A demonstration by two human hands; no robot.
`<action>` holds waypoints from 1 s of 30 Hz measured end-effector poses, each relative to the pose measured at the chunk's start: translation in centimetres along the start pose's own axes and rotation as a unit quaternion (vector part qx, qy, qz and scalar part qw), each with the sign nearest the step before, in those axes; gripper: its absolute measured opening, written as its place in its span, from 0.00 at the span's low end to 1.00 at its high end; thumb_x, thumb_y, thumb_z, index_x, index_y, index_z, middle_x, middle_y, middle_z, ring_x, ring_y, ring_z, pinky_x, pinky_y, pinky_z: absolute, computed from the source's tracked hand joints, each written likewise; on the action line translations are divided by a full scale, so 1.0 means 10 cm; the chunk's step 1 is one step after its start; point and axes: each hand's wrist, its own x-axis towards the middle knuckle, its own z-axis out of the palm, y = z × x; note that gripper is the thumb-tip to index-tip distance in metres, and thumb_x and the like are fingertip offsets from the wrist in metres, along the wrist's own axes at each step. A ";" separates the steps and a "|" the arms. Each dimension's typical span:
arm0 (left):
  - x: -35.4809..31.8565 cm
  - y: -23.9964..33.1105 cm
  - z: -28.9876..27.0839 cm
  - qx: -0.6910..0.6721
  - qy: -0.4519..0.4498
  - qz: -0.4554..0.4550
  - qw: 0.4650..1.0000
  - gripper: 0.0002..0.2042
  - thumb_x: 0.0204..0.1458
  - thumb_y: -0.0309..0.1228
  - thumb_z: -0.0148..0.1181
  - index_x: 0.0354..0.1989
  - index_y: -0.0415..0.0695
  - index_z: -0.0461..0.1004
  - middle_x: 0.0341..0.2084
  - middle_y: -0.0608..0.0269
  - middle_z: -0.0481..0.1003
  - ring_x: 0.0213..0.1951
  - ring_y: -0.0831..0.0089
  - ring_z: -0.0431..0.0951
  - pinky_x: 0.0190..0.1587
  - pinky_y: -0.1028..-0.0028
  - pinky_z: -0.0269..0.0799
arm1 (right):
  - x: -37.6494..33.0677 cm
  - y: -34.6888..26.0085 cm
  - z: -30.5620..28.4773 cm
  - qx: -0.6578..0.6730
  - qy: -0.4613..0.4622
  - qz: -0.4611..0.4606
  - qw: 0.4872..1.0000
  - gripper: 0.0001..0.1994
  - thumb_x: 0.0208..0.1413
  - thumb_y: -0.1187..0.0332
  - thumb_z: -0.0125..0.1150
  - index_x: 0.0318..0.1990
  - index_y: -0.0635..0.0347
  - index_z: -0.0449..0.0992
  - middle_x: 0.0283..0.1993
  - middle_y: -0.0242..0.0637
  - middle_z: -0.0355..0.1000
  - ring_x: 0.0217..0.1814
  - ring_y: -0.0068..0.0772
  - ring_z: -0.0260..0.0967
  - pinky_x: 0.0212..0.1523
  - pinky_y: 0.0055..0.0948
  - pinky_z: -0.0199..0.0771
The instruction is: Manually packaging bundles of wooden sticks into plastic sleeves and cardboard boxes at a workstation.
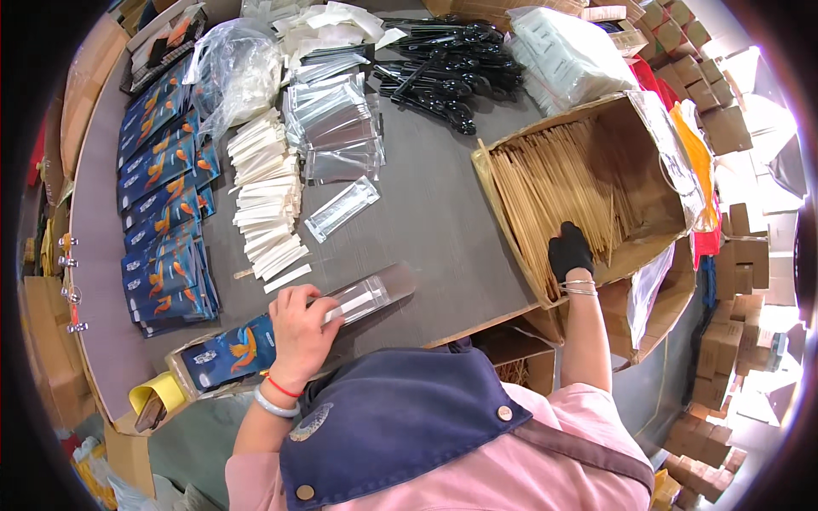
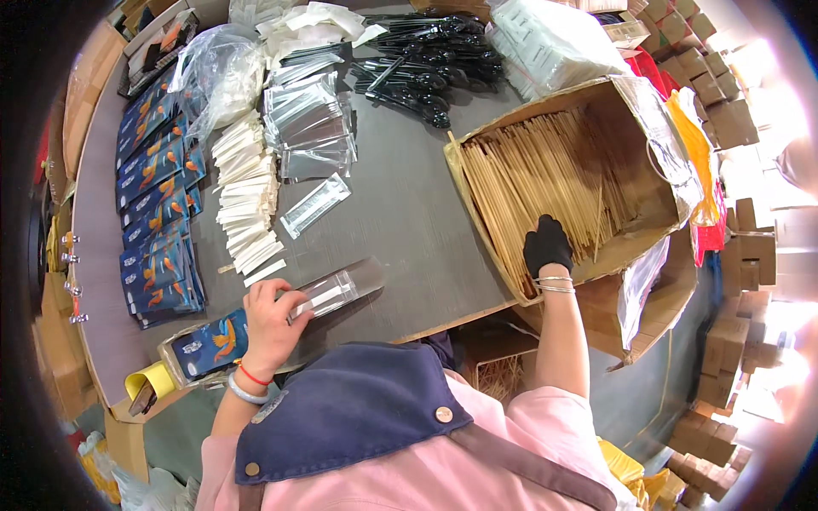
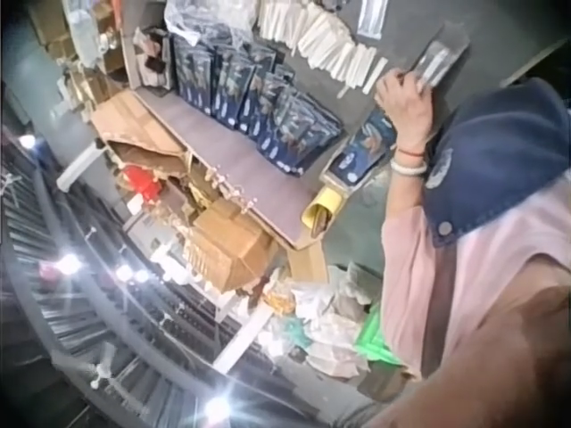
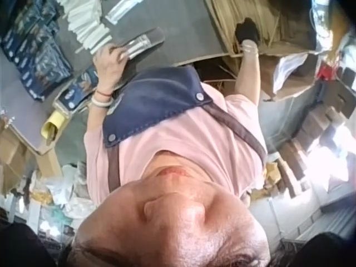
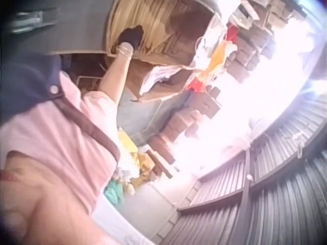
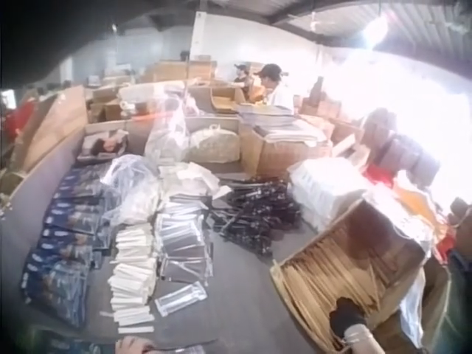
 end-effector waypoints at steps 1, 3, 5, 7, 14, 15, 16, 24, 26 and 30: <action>-0.01 -0.01 -0.03 -0.004 0.002 -0.007 1.000 0.13 0.36 0.29 0.72 0.33 0.48 0.79 0.38 0.65 0.71 0.45 0.61 0.68 0.46 0.62 0.62 | 0.00 0.03 0.03 -0.001 0.001 0.003 1.000 0.12 0.58 0.65 0.51 0.46 0.60 0.70 0.50 0.53 0.71 0.53 0.57 0.69 0.54 0.48 0.69; -0.04 -0.04 -0.09 -0.017 0.010 -0.020 1.000 0.12 0.37 0.28 0.71 0.33 0.47 0.79 0.38 0.64 0.72 0.46 0.61 0.69 0.47 0.62 0.62 | 0.03 0.10 0.16 -0.014 0.088 -0.008 0.996 0.13 0.58 0.66 0.50 0.47 0.62 0.70 0.50 0.54 0.71 0.53 0.57 0.69 0.54 0.49 0.69; -0.13 -0.11 -0.17 -0.026 0.018 -0.041 0.999 0.12 0.37 0.27 0.71 0.33 0.45 0.79 0.39 0.62 0.72 0.46 0.60 0.69 0.48 0.63 0.63 | 0.04 0.15 0.03 0.003 0.099 0.004 0.995 0.14 0.62 0.64 0.50 0.47 0.65 0.70 0.46 0.53 0.73 0.49 0.55 0.71 0.51 0.46 0.71; -0.25 -0.22 -0.25 -0.028 0.047 -0.051 0.997 0.12 0.38 0.26 0.71 0.33 0.42 0.78 0.40 0.61 0.72 0.47 0.60 0.69 0.48 0.62 0.64 | -0.09 0.04 -0.31 0.169 0.122 0.120 0.971 0.12 0.64 0.63 0.48 0.43 0.65 0.69 0.41 0.53 0.74 0.42 0.58 0.72 0.44 0.45 0.71; -0.43 -0.29 -0.34 -0.003 -0.024 -0.067 0.997 0.33 0.29 0.30 0.77 0.50 0.41 0.74 0.53 0.53 0.68 0.57 0.50 0.64 0.59 0.57 0.61 | -0.54 -0.79 -0.01 0.242 0.087 -0.351 0.900 0.08 0.59 0.71 0.55 0.42 0.63 0.76 0.37 0.49 0.73 0.41 0.54 0.71 0.43 0.40 0.70; -0.45 -0.31 -0.35 -0.004 -0.046 -0.058 0.997 0.34 0.28 0.31 0.77 0.51 0.41 0.73 0.53 0.53 0.68 0.57 0.50 0.64 0.59 0.56 0.61 | -0.63 -1.00 0.01 0.175 0.058 -0.412 0.892 0.09 0.55 0.73 0.59 0.43 0.58 0.78 0.34 0.46 0.72 0.38 0.50 0.71 0.40 0.41 0.70; -0.45 -0.32 -0.32 0.015 -0.039 -0.044 0.998 0.35 0.27 0.32 0.77 0.51 0.40 0.73 0.53 0.53 0.68 0.57 0.49 0.65 0.60 0.56 0.60 | -0.69 -1.10 0.05 0.172 0.027 -0.430 0.886 0.10 0.54 0.71 0.60 0.44 0.53 0.79 0.33 0.43 0.71 0.36 0.48 0.70 0.38 0.41 0.69; -0.30 -0.22 -0.07 -0.026 0.002 -0.032 0.999 0.33 0.29 0.34 0.76 0.50 0.41 0.74 0.52 0.57 0.71 0.55 0.53 0.66 0.59 0.57 0.61 | -0.88 -1.74 0.57 0.125 -0.066 -0.556 0.819 0.15 0.51 0.76 0.60 0.47 0.51 0.80 0.34 0.40 0.72 0.38 0.43 0.71 0.38 0.38 0.72; -0.21 -0.12 0.00 -0.010 -0.002 -0.027 1.000 0.35 0.28 0.34 0.77 0.52 0.42 0.73 0.51 0.59 0.71 0.54 0.55 0.67 0.58 0.57 0.62 | -0.90 -1.91 0.60 0.193 -0.059 -0.587 0.784 0.14 0.51 0.79 0.60 0.45 0.56 0.80 0.37 0.40 0.73 0.40 0.42 0.72 0.40 0.37 0.74; -0.20 -0.19 0.01 -0.009 -0.017 -0.021 1.000 0.39 0.25 0.32 0.78 0.54 0.43 0.71 0.51 0.60 0.70 0.54 0.56 0.67 0.56 0.58 0.62 | -0.75 -1.73 0.69 0.280 -0.111 -0.389 0.871 0.07 0.54 0.78 0.62 0.40 0.62 0.77 0.38 0.41 0.73 0.44 0.39 0.74 0.45 0.34 0.75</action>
